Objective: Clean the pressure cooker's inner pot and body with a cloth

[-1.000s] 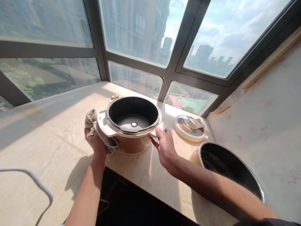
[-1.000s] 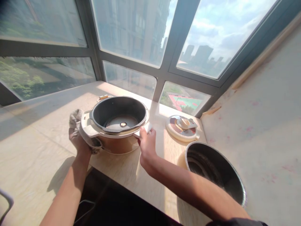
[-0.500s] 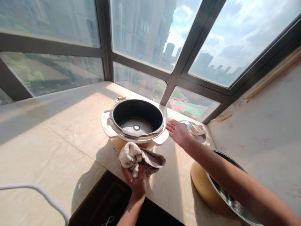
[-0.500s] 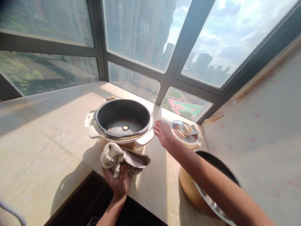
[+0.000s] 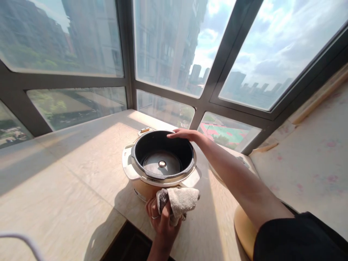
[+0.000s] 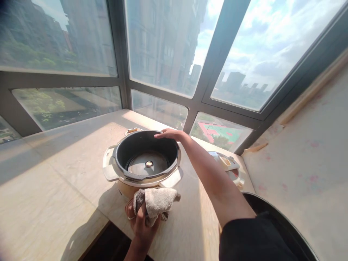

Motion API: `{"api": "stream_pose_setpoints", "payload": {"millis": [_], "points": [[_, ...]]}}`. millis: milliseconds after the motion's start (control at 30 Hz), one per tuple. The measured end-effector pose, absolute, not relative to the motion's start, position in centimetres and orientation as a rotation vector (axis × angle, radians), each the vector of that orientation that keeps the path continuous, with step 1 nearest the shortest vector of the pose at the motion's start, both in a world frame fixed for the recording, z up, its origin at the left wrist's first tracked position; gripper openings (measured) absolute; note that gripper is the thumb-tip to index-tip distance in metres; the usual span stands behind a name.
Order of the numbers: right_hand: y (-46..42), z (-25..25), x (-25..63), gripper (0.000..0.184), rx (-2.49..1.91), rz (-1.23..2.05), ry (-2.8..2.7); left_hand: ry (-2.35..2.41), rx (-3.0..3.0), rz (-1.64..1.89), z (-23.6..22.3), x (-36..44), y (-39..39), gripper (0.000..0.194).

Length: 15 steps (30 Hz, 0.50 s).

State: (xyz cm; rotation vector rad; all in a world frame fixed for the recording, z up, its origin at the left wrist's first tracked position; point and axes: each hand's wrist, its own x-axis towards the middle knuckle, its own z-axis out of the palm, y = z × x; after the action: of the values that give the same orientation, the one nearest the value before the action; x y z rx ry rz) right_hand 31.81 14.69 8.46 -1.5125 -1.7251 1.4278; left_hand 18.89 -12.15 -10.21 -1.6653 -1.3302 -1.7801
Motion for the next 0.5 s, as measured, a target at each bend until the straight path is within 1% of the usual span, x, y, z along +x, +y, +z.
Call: {"api": "stream_pose_setpoints", "payload": {"millis": [100, 233, 367, 500], "points": [[15.0, 7.0, 31.2, 0.027, -1.580, 1.353, -1.741, -1.403, -1.528, -1.864, -10.7, 19.3, -11.9, 0.036], [14.0, 5.8, 31.5, 0.025, -1.535, 1.310, -1.670, -1.516, -1.393, -1.960, -11.5, 18.6, -11.5, 0.048], [11.9, 5.2, 32.1, 0.020, -1.505, 1.281, -1.571, -1.569, -1.185, -2.046, -11.6, 15.8, -10.7, 0.045], [8.6, 4.5, 32.2, 0.019, -1.500, 1.222, -1.459, -1.663, -0.916, -2.305, -9.7, 12.2, -8.8, 0.037]]}}
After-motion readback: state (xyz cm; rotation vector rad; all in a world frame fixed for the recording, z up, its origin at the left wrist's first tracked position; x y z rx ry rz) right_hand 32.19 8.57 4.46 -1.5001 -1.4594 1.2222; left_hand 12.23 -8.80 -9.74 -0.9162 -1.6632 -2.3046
